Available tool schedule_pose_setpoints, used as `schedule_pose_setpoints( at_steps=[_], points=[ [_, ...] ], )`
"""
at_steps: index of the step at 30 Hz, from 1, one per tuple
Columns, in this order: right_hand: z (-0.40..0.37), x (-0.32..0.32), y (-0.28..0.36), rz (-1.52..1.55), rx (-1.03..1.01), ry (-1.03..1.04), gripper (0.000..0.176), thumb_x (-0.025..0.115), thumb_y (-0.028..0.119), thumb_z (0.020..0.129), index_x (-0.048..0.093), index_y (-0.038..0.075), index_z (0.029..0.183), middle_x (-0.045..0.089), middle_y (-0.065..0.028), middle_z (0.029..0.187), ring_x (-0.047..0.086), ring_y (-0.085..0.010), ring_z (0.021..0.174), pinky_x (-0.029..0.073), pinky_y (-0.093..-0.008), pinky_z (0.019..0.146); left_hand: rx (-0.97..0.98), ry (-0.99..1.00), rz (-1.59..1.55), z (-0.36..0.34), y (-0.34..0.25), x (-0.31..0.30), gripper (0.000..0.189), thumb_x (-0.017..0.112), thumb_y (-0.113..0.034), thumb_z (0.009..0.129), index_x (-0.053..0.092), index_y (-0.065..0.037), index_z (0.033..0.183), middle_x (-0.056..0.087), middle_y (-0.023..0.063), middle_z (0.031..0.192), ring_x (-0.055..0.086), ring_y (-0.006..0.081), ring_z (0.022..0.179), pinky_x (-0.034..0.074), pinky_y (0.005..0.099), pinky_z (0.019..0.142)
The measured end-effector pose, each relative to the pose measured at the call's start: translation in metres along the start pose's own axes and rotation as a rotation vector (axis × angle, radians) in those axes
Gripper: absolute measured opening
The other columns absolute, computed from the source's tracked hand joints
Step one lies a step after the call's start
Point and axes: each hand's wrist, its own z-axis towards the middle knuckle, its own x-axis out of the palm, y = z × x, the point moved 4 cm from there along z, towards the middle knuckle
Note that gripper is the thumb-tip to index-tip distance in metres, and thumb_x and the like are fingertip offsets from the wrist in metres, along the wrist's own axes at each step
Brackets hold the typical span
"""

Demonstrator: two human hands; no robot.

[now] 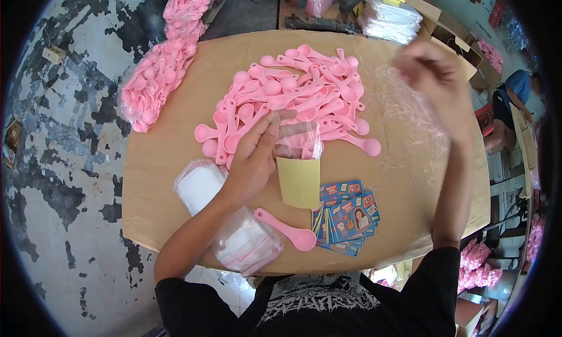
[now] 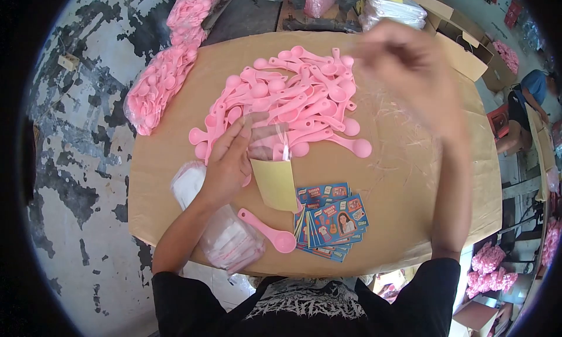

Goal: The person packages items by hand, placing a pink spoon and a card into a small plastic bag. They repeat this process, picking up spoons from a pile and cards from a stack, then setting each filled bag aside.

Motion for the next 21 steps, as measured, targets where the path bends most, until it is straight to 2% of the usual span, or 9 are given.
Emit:
schedule_pose_setpoints(
  at_steps=[2,5,8,11,13,15,16,18,21],
  points=[
    [-0.006,-0.052,-0.001,-0.101,-0.009,0.267,0.011,0.060,0.010,0.087,0.065,0.000,0.090,0.062,-0.0024,0.080,0.057,-0.0094,0.068,0.047,-0.0244,0.062,-0.005,-0.043,-0.115,0.003,0.000,-0.006,0.040,0.032,-0.023,0.105,0.037,0.000,0.138,0.056,0.0179,0.127,0.064,0.0261,0.105,0.056,0.0317,0.082],
    [-0.027,-0.087,-0.076,0.001,0.320,0.479,0.011,0.056,0.010,0.088,0.064,0.002,0.087,0.058,-0.0026,0.074,0.053,-0.0095,0.066,0.040,-0.0230,0.062,-0.006,-0.088,-0.108,0.001,-0.002,-0.005,0.043,0.036,-0.028,0.104,0.040,0.001,0.135,0.057,0.0175,0.125,0.065,0.0241,0.101,0.056,0.0305,0.082],
    [-0.052,-0.109,-0.147,-1.222,-0.181,-0.060,0.018,0.054,0.012,0.092,0.068,0.003,0.100,0.063,-0.0052,0.081,0.058,-0.0125,0.072,0.044,-0.0259,0.066,-0.121,-0.113,0.021,0.001,0.000,-0.005,0.045,0.038,-0.029,0.103,0.043,0.002,0.135,0.060,0.0153,0.120,0.064,0.0213,0.103,0.054,0.0348,0.087],
    [-0.019,-0.098,-0.095,-0.766,0.318,-0.142,0.023,0.058,0.012,0.090,0.066,0.005,0.111,0.068,-0.0082,0.108,0.061,-0.0149,0.085,0.049,-0.0295,0.074,-0.177,-0.060,0.002,0.001,0.006,-0.012,0.044,0.040,-0.030,0.103,0.047,0.002,0.132,0.062,0.0124,0.118,0.064,0.0195,0.102,0.054,0.0352,0.087],
    [-0.013,-0.047,-0.045,-0.634,0.233,-0.055,0.024,0.057,0.016,0.092,0.065,0.002,0.110,0.067,-0.0090,0.112,0.062,-0.0145,0.089,0.049,-0.0295,0.076,-0.175,-0.032,-0.053,0.000,0.006,-0.011,0.043,0.040,-0.030,0.103,0.048,0.002,0.132,0.062,0.0115,0.117,0.064,0.0188,0.101,0.054,0.0351,0.087],
    [-0.024,0.021,-0.024,-0.327,0.198,0.217,0.032,0.056,0.018,0.093,0.061,0.004,0.121,0.070,-0.0095,0.097,0.065,-0.0150,0.081,0.049,-0.0268,0.078,-0.171,-0.039,-0.116,-0.001,0.004,-0.008,0.043,0.039,-0.029,0.103,0.047,0.001,0.132,0.062,0.0110,0.118,0.063,0.0184,0.104,0.053,0.0348,0.088],
    [-0.031,0.048,-0.020,-0.128,0.389,0.418,0.036,0.063,0.023,0.090,0.061,0.003,0.120,0.071,-0.0084,0.095,0.065,-0.0129,0.077,0.050,-0.0263,0.075,-0.149,-0.050,-0.127,0.000,0.006,-0.007,0.043,0.039,-0.029,0.103,0.047,0.001,0.132,0.061,0.0109,0.118,0.062,0.0184,0.105,0.053,0.0349,0.089],
    [-0.035,0.096,-0.002,-0.149,0.249,0.564,0.034,0.067,0.024,0.089,0.062,0.003,0.115,0.070,-0.0061,0.093,0.064,-0.0103,0.076,0.051,-0.0254,0.068,-0.100,-0.078,-0.150,0.001,0.009,-0.006,0.043,0.038,-0.029,0.104,0.047,0.001,0.132,0.061,0.0107,0.119,0.061,0.0184,0.107,0.053,0.0350,0.090],
    [-0.034,0.118,-0.033,0.198,0.369,0.441,0.024,0.068,0.021,0.089,0.064,0.000,0.101,0.066,-0.0029,0.080,0.060,-0.0080,0.069,0.049,-0.0225,0.062,-0.067,-0.067,-0.201,-0.003,-0.001,-0.001,0.041,0.042,-0.029,0.103,0.050,-0.001,0.131,0.061,0.0080,0.117,0.062,0.0145,0.103,0.053,0.0308,0.086]
  ],
)
